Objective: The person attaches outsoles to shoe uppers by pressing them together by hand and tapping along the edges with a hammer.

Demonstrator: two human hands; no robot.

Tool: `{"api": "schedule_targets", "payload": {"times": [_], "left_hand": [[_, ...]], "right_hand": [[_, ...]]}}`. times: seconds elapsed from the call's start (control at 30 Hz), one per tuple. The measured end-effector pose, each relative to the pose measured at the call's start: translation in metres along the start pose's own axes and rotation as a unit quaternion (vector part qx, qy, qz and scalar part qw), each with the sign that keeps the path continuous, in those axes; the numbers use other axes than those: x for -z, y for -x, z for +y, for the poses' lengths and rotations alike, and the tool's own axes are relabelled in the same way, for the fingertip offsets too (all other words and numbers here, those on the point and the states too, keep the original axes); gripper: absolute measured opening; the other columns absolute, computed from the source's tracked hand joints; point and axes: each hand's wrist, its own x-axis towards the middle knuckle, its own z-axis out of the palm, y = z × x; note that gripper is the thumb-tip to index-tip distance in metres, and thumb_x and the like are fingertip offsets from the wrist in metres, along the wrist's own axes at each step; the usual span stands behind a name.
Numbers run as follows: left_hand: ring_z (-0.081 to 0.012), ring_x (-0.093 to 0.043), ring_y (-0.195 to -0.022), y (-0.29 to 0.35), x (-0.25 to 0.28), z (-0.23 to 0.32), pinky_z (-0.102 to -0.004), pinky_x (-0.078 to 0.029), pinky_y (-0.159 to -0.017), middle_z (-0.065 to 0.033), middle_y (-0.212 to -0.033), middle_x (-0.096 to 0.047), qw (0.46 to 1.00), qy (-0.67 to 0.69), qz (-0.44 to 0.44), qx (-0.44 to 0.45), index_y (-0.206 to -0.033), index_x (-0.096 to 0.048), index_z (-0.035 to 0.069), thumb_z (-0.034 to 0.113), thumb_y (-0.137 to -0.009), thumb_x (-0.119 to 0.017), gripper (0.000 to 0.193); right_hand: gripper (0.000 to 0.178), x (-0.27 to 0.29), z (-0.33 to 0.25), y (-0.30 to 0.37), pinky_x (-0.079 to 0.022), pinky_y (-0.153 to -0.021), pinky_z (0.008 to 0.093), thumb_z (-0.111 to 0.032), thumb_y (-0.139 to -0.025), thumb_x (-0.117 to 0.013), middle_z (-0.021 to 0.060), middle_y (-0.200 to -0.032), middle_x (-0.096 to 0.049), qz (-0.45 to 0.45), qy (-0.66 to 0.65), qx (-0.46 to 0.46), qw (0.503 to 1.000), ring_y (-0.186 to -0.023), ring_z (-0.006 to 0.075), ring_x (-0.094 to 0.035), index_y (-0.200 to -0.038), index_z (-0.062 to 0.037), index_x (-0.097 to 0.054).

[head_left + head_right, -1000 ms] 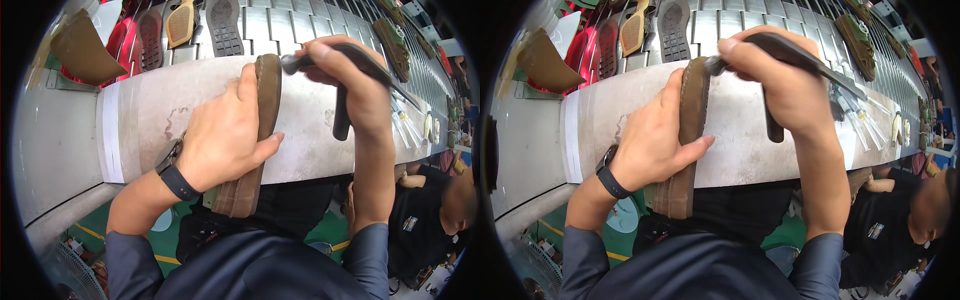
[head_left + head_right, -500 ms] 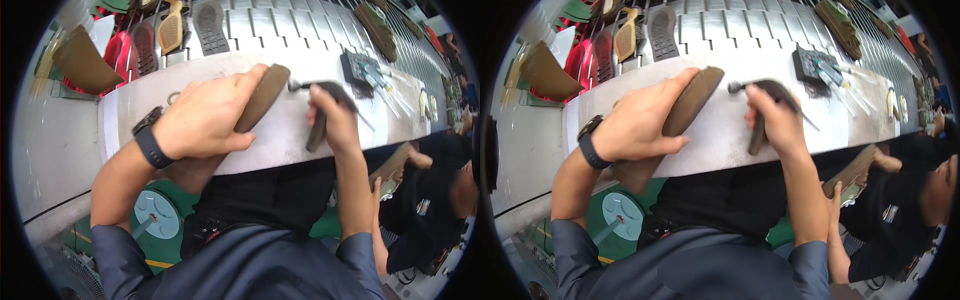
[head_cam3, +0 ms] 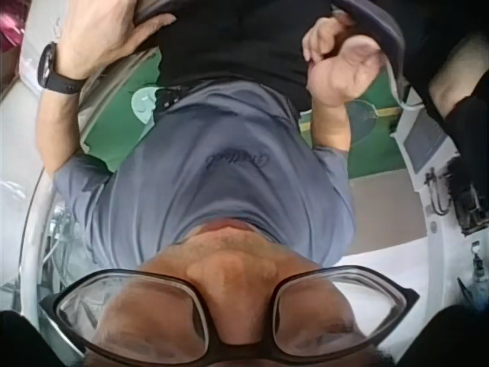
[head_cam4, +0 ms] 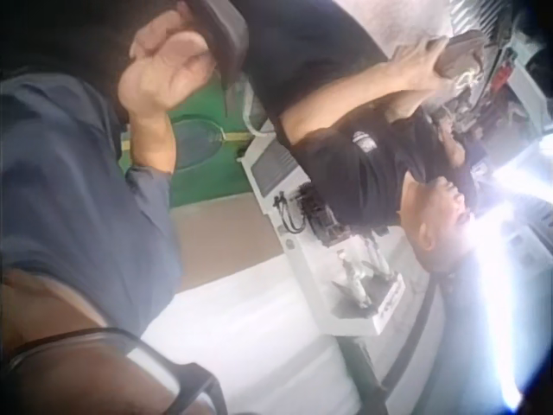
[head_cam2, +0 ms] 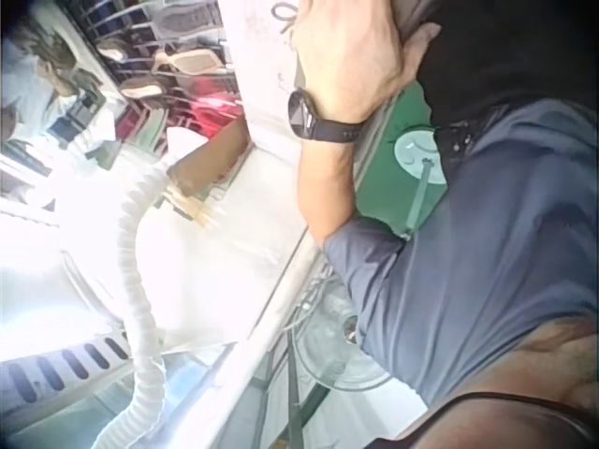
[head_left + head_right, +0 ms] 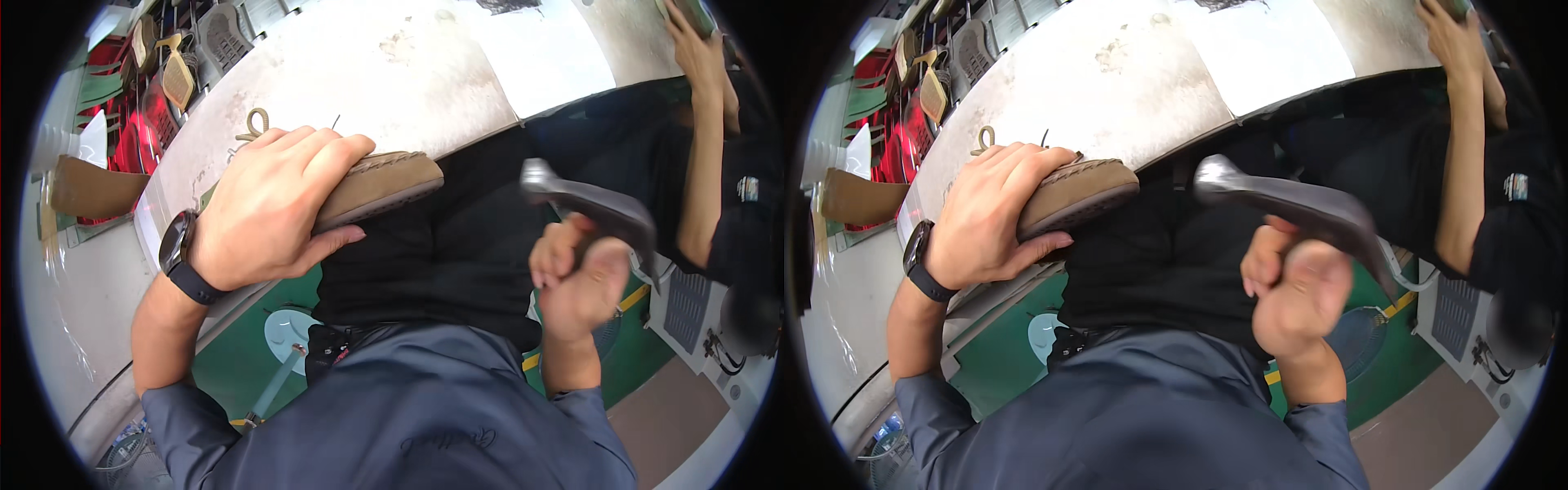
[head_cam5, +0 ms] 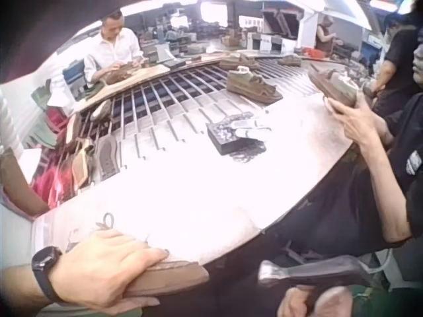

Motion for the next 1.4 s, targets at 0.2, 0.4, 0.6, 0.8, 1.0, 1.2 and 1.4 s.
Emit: {"api": "schedule_targets", "payload": {"times": [0.2,0.4,0.6,0.8,1.0,1.2,1.4], "left_hand": [[-0.038,-0.062,-0.095,-0.007,-0.003,0.015,-0.0441,-0.048,-0.086,-0.0169,-0.104,-0.064,0.999,-0.049,0.02,0.006,-0.13,-0.058,0.002,0.02,-0.068,-0.089,0.072],[-0.0395,-0.065,-0.108,0.015,0.004,-0.003,-0.0439,-0.051,-0.094,-0.019,-0.117,-0.067,0.996,-0.042,0.064,0.043,-0.134,-0.057,0.001,0.022,-0.073,-0.09,0.073],[-0.0399,-0.063,-0.117,0.034,0.056,0.027,-0.0495,-0.055,-0.093,-0.0301,-0.135,-0.057,0.951,-0.074,0.295,-0.059,-0.146,-0.051,-0.003,0.044,-0.069,-0.094,0.1],[-0.0394,-0.065,-0.12,0.021,0.04,0.041,-0.0476,-0.054,-0.097,-0.0297,-0.139,-0.058,0.961,0.01,0.262,-0.086,-0.137,-0.057,0.0,0.022,-0.06,-0.091,0.087],[-0.0434,-0.062,-0.123,0.026,0.061,0.07,-0.0514,-0.044,-0.108,-0.0238,-0.131,-0.065,0.977,-0.005,0.21,-0.035,-0.136,-0.055,-0.001,0.02,-0.065,-0.09,0.082],[-0.0353,-0.065,-0.114,0.046,0.05,0.052,-0.0444,-0.054,-0.095,-0.0226,-0.124,-0.065,0.958,0.077,0.27,-0.056,-0.132,-0.054,-0.003,0.008,-0.066,-0.088,0.075],[-0.0376,-0.069,-0.097,0.034,0.029,0.052,-0.0512,-0.055,-0.09,-0.0193,-0.11,-0.068,0.944,0.002,0.309,-0.116,-0.124,-0.057,-0.002,0.03,-0.08,-0.086,0.061]], "right_hand": [[0.036,-0.025,0.014,-0.013,-0.033,-0.046,0.0243,-0.035,-0.108,-0.062,-0.0012,-0.07,-0.053,-0.075,0.252,0.068,0.962,-0.053,0.0054,-0.044,-0.109,0.0008,-0.062],[0.047,-0.033,0.006,-0.036,-0.037,-0.05,0.0227,-0.031,-0.106,-0.064,0.0013,-0.069,-0.054,-0.103,0.185,0.04,0.977,-0.055,0.0065,-0.046,-0.132,0.0081,-0.055],[0.054,-0.041,-0.01,-0.034,-0.036,-0.052,0.0217,-0.027,-0.097,-0.077,-0.0015,-0.064,-0.053,-0.132,0.136,0.183,0.965,-0.057,0.0033,-0.048,-0.133,0.0095,-0.059],[0.103,-0.078,-0.014,-0.027,-0.053,-0.06,0.03,-0.081,-0.086,-0.06,0.0087,-0.074,-0.063,-0.201,-0.03,0.254,0.946,-0.061,0.0144,-0.06,-0.128,0.0126,-0.059],[0.11,-0.098,-0.026,-0.028,-0.059,-0.076,0.0323,-0.083,-0.083,-0.057,0.0114,-0.085,-0.07,-0.239,-0.061,0.191,0.95,-0.071,0.0142,-0.067,-0.132,0.0151,-0.058],[0.106,-0.087,-0.057,-0.03,-0.053,-0.066,0.0317,-0.084,-0.091,-0.05,0.0001,-0.059,-0.052,-0.291,-0.074,0.203,0.932,-0.056,0.0114,-0.053,-0.138,0.0117,-0.051],[0.073,-0.097,-0.09,-0.045,-0.047,-0.049,0.0281,-0.057,-0.092,-0.077,-0.0009,-0.058,-0.057,-0.458,0.055,0.202,0.864,-0.048,0.012,-0.056,-0.124,0.0079,-0.062]]}}
